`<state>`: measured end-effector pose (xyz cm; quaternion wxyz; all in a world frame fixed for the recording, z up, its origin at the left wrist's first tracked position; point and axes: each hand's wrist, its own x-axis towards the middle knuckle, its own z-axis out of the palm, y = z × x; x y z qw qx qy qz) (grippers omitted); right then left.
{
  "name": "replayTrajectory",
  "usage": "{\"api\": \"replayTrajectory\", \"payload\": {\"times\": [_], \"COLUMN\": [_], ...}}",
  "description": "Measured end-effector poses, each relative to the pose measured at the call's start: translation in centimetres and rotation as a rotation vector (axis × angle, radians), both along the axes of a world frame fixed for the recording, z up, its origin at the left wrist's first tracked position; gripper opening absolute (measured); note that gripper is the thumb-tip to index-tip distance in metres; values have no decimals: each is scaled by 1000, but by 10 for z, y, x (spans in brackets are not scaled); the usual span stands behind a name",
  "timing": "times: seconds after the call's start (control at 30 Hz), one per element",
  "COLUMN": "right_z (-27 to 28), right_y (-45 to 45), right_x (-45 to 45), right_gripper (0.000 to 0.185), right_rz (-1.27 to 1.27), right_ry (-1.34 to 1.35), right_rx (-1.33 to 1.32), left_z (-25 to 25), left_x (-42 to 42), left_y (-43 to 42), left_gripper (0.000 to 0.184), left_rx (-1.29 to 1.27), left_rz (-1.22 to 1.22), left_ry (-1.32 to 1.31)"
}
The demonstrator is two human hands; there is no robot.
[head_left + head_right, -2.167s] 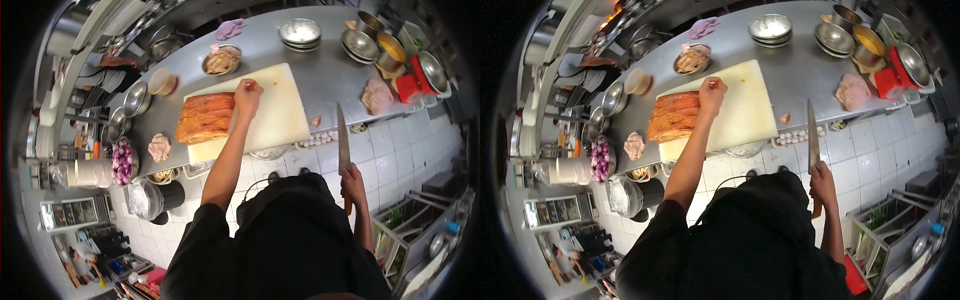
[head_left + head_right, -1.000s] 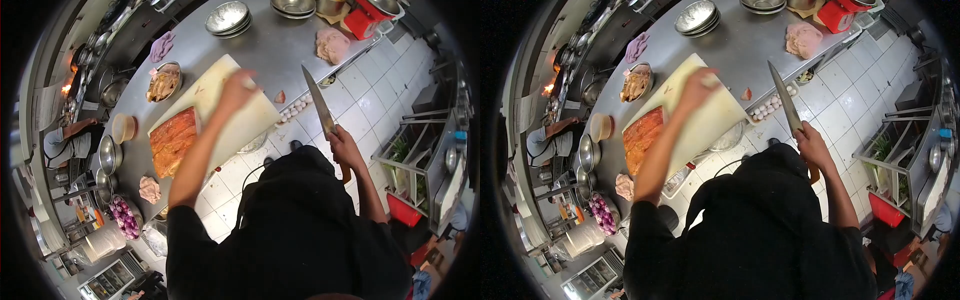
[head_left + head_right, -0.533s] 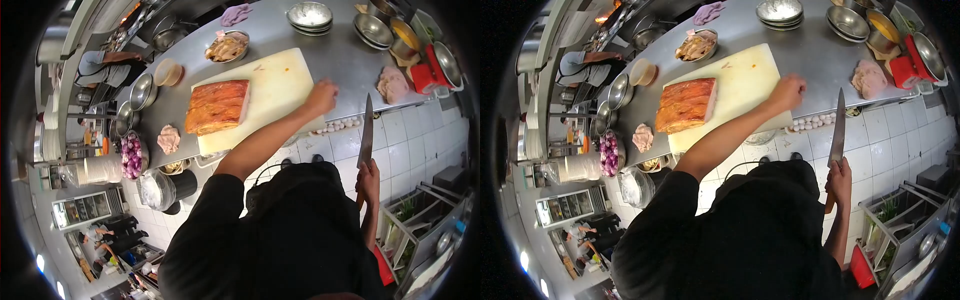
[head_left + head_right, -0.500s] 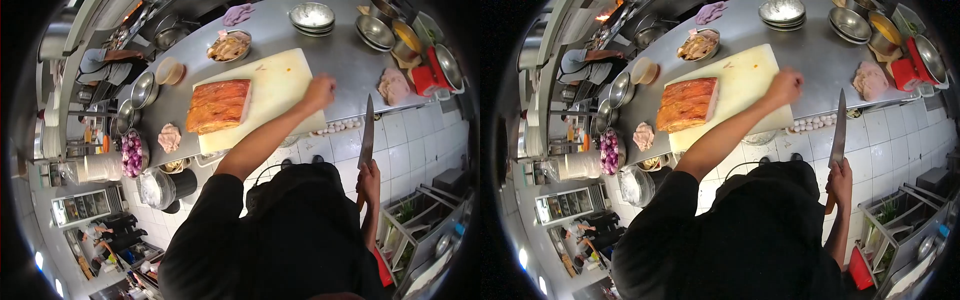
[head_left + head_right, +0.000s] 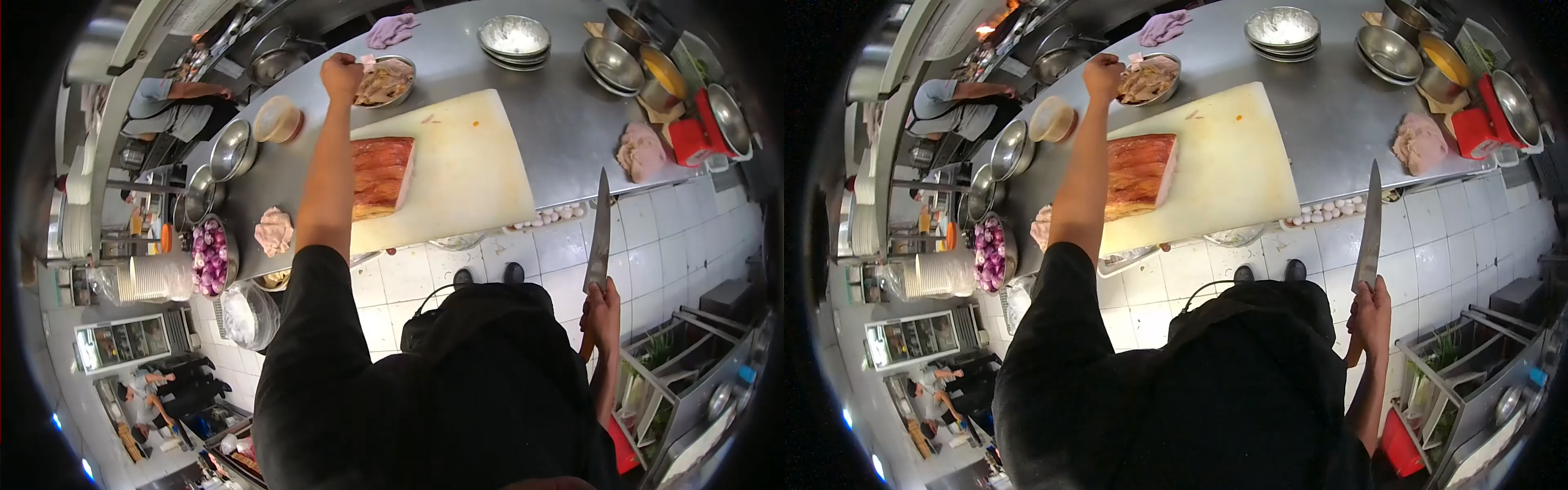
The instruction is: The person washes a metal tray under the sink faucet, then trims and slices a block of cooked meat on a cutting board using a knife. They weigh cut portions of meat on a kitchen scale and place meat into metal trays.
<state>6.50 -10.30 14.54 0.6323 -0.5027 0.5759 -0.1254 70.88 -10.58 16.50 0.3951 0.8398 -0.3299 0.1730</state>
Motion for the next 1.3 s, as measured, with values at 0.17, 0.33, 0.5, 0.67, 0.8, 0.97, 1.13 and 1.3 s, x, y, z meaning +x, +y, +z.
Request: {"api": "replayTrajectory", "payload": {"times": [0.17, 0.33, 0.5, 0.67, 0.8, 0.97, 1.13, 1.3], "right_z": [11, 6, -9, 2, -4, -13, -15, -23], "right_y": [16, 20, 5, -24, -48, -69, -80, -93], "right_x": [2, -2, 5, 31, 41, 35, 23, 5], "right_gripper": [12, 15, 16, 21, 20, 19, 19, 15], "right_rz": [-33, -18, 50, 106, 170, 227, 191, 198], "right_ry": [80, 129, 72, 33, -29, -61, -42, -75], "right_rx": [-11, -11, -77, 0, 38, 63, 63, 74], "left_z": [-26, -15, -4, -6, -17, -26, -37, -15], "left_x": [53, 17, -53, -217, -237, -237, -235, -182], "left_y": [-16, 4, 69, 131, 158, 160, 161, 195], "left_gripper": [23, 28, 40, 63, 82, 74, 65, 65], "left_rx": [47, 299, 185, 613, 740, 689, 672, 603], "left_rz": [-101, -92, -226, -185, -56, -49, 0, -213], "left_ry": [-39, -4, -77, -259, -264, -270, -225, -140]}}
